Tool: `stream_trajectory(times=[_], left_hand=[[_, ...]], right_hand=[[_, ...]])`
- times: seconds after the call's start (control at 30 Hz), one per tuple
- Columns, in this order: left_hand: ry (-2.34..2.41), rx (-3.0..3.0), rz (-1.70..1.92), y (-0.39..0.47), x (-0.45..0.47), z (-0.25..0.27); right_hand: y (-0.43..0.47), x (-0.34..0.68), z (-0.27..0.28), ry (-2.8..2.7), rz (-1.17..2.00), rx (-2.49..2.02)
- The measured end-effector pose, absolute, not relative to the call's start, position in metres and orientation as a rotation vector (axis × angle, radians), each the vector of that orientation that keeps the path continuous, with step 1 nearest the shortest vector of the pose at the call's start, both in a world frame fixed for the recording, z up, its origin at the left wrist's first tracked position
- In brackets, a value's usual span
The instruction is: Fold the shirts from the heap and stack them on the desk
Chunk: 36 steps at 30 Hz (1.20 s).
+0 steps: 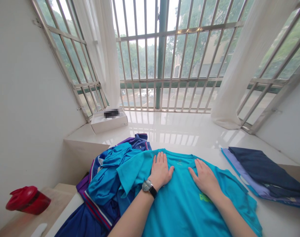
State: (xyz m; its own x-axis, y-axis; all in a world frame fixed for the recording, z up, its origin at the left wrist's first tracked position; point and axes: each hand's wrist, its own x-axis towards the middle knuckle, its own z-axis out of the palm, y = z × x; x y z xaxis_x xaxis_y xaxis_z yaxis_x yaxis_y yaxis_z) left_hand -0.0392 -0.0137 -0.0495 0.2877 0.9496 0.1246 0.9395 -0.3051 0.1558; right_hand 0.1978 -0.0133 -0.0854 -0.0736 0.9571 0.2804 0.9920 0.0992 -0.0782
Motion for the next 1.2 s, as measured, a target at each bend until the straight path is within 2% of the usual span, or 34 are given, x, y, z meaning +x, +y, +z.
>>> stream_trajectory(times=[0.37, 0.87, 1.07, 1.2], left_hand=[[1.826, 2.474, 0.279, -0.013, -0.039, -0.048], [1.842, 2.499, 0.349, -0.013, -0.039, -0.050], [1.907, 2.597, 0.511, -0.013, -0.045, -0.012], [2.069, 2.548, 0.501, -0.023, -0.084, 0.028]], right_hand=[[-0.018, 0.191, -0.073, -2.149, -0.020, -2.085], [-0.016, 0.193, -0.078, -2.150, -0.070, -2.069], [-0.017, 0.192, -0.074, -2.161, -0.061, -2.075], [-0.020, 0.190, -0.068, -2.172, -0.024, -2.085]])
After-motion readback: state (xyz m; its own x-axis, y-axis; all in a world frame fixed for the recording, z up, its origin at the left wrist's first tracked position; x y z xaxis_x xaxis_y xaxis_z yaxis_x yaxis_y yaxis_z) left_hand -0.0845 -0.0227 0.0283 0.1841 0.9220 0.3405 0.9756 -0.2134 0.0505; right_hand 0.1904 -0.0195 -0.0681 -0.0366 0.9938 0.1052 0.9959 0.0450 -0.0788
